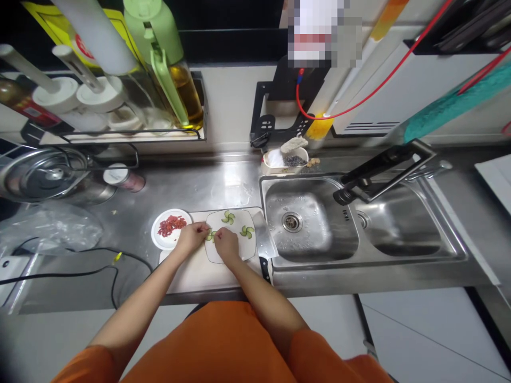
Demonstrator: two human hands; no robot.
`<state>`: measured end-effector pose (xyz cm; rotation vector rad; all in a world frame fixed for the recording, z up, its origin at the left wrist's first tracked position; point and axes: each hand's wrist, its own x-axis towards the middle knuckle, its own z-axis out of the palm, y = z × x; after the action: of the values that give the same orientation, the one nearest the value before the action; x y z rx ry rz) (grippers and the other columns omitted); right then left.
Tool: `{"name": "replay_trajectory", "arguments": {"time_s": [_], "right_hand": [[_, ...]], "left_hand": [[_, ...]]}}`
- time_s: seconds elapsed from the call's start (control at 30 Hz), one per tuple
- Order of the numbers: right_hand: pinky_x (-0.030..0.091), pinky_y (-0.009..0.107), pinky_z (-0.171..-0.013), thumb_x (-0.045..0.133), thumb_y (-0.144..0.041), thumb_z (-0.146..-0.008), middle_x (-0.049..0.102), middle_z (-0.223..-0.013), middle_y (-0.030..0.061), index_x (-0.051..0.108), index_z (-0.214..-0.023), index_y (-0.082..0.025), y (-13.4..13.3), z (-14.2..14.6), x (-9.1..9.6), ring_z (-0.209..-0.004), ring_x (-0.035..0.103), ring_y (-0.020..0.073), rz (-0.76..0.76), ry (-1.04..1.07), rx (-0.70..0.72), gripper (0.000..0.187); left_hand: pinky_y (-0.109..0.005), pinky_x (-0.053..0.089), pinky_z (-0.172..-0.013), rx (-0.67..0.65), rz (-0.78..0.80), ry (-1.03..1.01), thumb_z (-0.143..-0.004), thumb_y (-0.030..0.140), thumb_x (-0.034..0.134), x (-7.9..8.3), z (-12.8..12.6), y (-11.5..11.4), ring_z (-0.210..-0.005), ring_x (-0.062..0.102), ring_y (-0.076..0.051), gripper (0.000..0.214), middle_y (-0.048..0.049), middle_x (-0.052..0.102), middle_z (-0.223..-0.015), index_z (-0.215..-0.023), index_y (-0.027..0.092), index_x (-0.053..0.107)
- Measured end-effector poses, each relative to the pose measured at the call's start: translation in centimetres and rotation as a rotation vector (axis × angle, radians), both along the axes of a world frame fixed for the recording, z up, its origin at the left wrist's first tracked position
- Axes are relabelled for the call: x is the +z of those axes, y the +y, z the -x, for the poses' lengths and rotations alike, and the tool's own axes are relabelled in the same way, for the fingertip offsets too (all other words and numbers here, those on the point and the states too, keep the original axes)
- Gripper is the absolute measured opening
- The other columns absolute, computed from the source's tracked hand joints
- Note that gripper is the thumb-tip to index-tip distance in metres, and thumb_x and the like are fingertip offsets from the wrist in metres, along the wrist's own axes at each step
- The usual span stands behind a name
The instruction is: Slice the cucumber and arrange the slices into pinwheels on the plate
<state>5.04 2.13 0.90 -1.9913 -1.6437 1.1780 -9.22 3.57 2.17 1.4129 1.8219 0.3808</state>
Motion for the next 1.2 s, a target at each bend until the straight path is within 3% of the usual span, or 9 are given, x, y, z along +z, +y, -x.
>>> {"name": "replay_trajectory", "arguments": {"time_s": [0.63, 1.2], "right_hand": [[0.028, 0.023, -0.059, 0.051, -0.014, -0.078, 0.064, -0.069, 0.0000, 0.062, -0.074, -0.019, -0.06, 0.41, 0.17, -0.066, 0.053, 0.0135, 0.000, -0.143, 0.085, 0.012], [0.024, 0.025, -0.057, 0.049, -0.015, -0.083, 0.064, -0.073, 0.0022, 0.060, -0.079, -0.018, -0.04, 0.69, 0.57, -0.068, 0.053, 0.0143, 0.001, -0.233, 0.153, 0.012]], "left_hand": [[-0.022, 0.037, -0.063, -0.168, -0.122, 0.109, -0.076, 0.017, 0.053, -0.14, -0.53, -0.27, -0.067, 0.056, -0.013, 0.014, -0.0008, 0.065, -0.071, -0.073, 0.019, 0.066], [-0.023, 0.039, -0.067, -0.188, -0.162, 0.108, -0.075, 0.013, 0.051, -0.29, -0.62, -0.46, -0.070, 0.056, -0.014, 0.015, -0.0015, 0.065, -0.073, -0.074, 0.019, 0.065]]}}
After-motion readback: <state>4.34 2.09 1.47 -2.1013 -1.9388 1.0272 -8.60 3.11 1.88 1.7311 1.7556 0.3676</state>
